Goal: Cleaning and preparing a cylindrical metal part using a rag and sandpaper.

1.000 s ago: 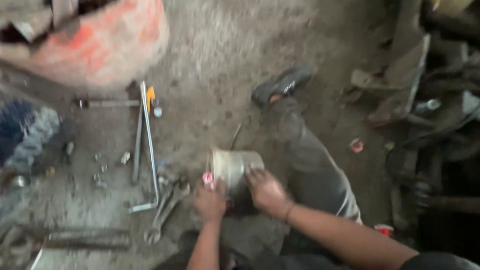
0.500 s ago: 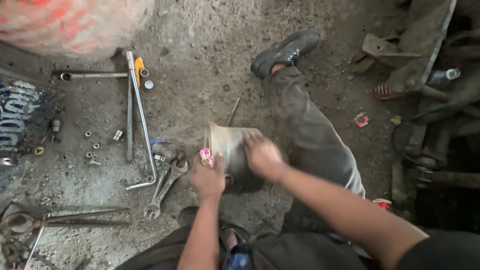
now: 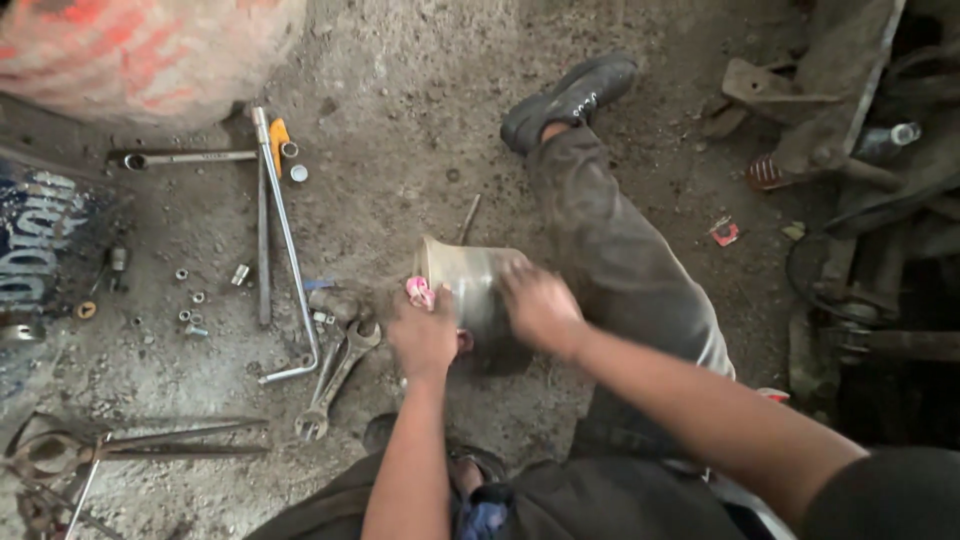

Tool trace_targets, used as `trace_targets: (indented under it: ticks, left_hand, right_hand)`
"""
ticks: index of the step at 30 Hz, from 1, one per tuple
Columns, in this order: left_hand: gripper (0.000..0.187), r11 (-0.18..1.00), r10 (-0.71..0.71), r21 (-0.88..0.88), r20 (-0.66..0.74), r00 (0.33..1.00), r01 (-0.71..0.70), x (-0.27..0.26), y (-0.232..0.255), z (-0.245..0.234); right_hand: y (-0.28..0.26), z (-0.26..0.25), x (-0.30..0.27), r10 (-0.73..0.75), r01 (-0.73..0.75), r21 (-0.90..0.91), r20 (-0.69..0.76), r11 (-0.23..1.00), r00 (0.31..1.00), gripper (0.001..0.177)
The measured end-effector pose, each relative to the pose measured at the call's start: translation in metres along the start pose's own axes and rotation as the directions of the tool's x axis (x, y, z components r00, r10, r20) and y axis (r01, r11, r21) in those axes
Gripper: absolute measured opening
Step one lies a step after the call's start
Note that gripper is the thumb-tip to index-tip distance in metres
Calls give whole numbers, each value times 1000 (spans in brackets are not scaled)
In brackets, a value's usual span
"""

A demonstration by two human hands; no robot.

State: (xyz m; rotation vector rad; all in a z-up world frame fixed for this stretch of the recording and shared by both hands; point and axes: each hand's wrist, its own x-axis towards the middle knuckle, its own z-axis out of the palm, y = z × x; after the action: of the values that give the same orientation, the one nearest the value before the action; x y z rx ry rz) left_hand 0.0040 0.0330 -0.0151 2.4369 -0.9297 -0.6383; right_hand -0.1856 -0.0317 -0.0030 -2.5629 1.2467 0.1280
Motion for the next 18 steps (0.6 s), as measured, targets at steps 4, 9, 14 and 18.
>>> trace_targets:
  ticks: [4, 9, 14, 18]
  left_hand:
    - [69, 996, -90, -17, 19, 996, 90, -3, -1, -3]
    - [71, 996, -65, -65, -36, 997, 63, -7, -7, 4]
    - [72, 996, -60, -69, -67, 996, 55, -8, -10, 4]
    - [59, 991, -99, -88, 6, 995, 99, -12, -1, -6]
  right_hand:
    - [-22, -32, -36, -101, 101, 38, -5, 994, 995, 53]
    - [-15, -39, 23, 42, -45, 13, 162, 999, 986, 43]
    - [-13, -23, 1, 124, -147, 63, 275, 987, 953, 44]
    - [-15, -20, -8, -143, 149, 8, -230, 989, 963, 44]
